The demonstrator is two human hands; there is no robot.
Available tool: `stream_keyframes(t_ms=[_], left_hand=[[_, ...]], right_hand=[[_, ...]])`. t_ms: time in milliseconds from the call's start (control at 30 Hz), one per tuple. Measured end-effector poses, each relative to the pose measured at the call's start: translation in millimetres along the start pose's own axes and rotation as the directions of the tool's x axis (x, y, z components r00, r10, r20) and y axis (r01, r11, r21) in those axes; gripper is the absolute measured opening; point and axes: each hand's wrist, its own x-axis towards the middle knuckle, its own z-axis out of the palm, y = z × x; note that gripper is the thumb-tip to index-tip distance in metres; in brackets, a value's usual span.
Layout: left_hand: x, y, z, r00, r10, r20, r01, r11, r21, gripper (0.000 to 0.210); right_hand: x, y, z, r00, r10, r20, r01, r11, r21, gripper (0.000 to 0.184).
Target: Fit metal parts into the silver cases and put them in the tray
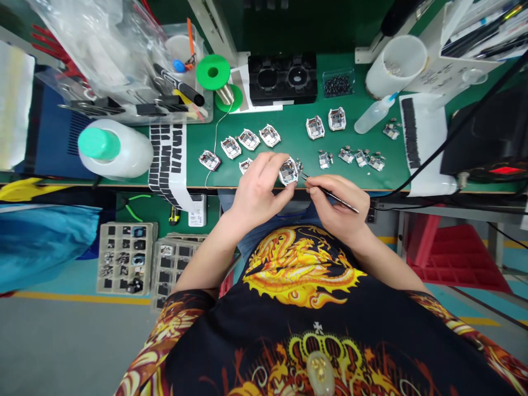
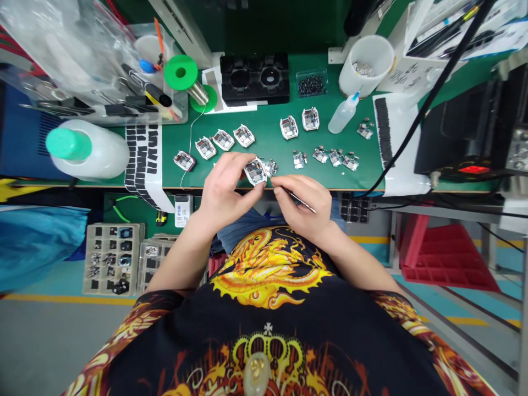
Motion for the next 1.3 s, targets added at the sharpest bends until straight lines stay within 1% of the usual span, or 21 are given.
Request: stream_keyframes(t_ms=[267, 433, 600, 700, 833, 900, 1000, 1033, 1067, 1167, 1200, 1233, 1300], left_hand=[[-0.1, 0.2, 0.4, 1.0, 0.021, -0.001, -0.021, 0.999, 0.028, 0.043], [1.0, -0.7, 1.0, 0.998, 0.064, -0.002, -0.064, 0.996, 0.054, 0.042], [-1.5, -5.5, 5.7, 0.994, 0.111, -0.009, -0.11, 0.99, 0.085, 0.044], [-3.2, -8.1, 8.3, 0.994, 0.107, -0.003, -0.106, 0.989, 0.104, 0.047], [-3.4, -9.2, 8.3, 0.991, 0.128, -0.031, -0.123, 0.984, 0.13, 0.046], [-3.3, -8.9, 7.0, 0.992, 0.125, -0.023, -0.122, 0.984, 0.127, 0.047], [-4.1, -8.4, 5.4, 0.993, 0.117, 0.006, -0.117, 0.988, 0.1, 0.047], [-4.6, -8.5, 5.3, 0.993, 0.121, 0.012, -0.122, 0.988, 0.092, 0.047], [-5.0, -8.7, 5.4, 0.992, 0.126, 0.018, -0.127, 0.988, 0.088, 0.046], [-5.6, -10.4, 5.9, 0.99, 0.134, 0.034, -0.136, 0.986, 0.095, 0.044], [-5.6, -11.1, 5.9, 0.99, 0.134, 0.035, -0.137, 0.986, 0.097, 0.043], [-5.6, -11.7, 5.7, 0.99, 0.135, 0.031, -0.138, 0.986, 0.095, 0.043], [-5.5, -12.0, 5.1, 0.99, 0.14, 0.004, -0.14, 0.987, 0.077, 0.042]], right_hand=[[-0.7, 1.1, 0.2, 1.0, 0.005, 0.001, -0.005, 1.0, -0.02, 0.017], [-0.5, 3.2, 0.7, 1.0, 0.003, 0.002, -0.003, 0.999, -0.033, 0.017], [-0.2, 4.0, 0.2, 1.0, 0.014, -0.004, -0.014, 1.0, -0.02, 0.016], [-0.9, 3.3, 0.5, 1.0, -0.006, 0.013, 0.007, 0.998, -0.069, 0.016], [-2.4, 2.4, 3.1, 0.998, -0.056, 0.025, 0.059, 0.989, -0.135, 0.017], [-2.8, 2.6, 4.5, 0.999, -0.041, 0.001, 0.041, 0.993, -0.115, 0.016], [-3.7, 4.2, 5.6, 0.998, 0.053, -0.028, -0.054, 0.998, -0.037, 0.014], [-4.2, 5.1, 6.0, 0.998, 0.065, -0.028, -0.065, 0.998, -0.025, 0.013], [-4.7, 6.1, 6.4, 0.998, 0.054, -0.019, -0.055, 0.998, -0.027, 0.013], [-6.2, 8.8, 8.1, 0.999, -0.041, 0.031, 0.043, 0.997, -0.068, 0.015], [-6.3, 9.5, 8.5, 0.998, -0.048, 0.039, 0.05, 0.997, -0.063, 0.015], [-6.1, 9.9, 8.7, 0.999, -0.031, 0.033, 0.033, 0.999, -0.041, 0.015], [-5.2, 9.9, 8.2, 0.999, 0.045, 0.005, -0.045, 0.998, 0.035, 0.014]])
